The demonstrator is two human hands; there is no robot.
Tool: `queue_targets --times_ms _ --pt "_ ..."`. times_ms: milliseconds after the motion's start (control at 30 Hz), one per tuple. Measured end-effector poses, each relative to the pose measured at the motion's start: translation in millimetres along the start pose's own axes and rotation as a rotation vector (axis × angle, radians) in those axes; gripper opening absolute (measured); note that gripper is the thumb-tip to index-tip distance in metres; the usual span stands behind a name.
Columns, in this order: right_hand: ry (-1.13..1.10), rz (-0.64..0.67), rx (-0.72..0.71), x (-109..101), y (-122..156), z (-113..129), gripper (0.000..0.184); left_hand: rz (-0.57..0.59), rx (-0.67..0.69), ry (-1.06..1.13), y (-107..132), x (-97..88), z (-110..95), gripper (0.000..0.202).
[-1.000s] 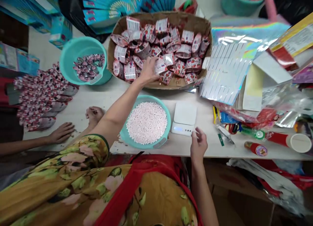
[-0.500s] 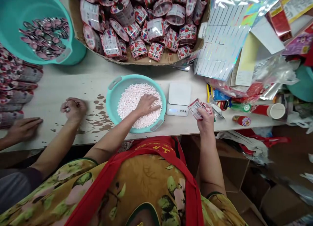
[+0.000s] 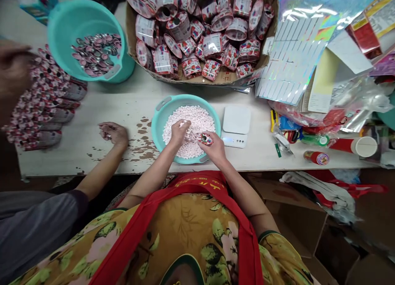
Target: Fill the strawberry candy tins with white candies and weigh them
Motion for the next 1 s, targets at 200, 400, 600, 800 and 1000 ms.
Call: queue_targets --times_ms 200,400,600,800,1000 --pt "0.272 0.136 -0.06 49.2 -21.5 10.5 0.034 0.135 0.187 0.408 35.9 24.2 -51.0 0.032" --pt "0.379 0.161 -0.065 56.9 -29.4 21.6 0.038 0.044 0.197 0.369 24.4 17.9 -52.0 0.037" --pt "0.374 0.096 -0.068 42.0 -36.6 24.4 0.039 0.012 0.152 0.304 10.7 27.5 -52.2 0.043" --pt "0.343 0.076 -0.105 30.5 -42.9 31.8 0.04 0.061 0.149 0.303 6.9 36.8 -59.9 0.044" --pt "0.215 0.062 -0.154 26.6 -42.6 34.3 0.037 0.121 0.155 0.305 11.9 44.0 -67.8 0.04"
Point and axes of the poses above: each hand's wrist, its own y-axis away from the middle knuckle, its own x-axis out of the palm, z = x × y, the point moved 9 cm from there along -y, towards the middle knuckle, and after that the axes turned 11 degrees about z, right-handed, at the moved point
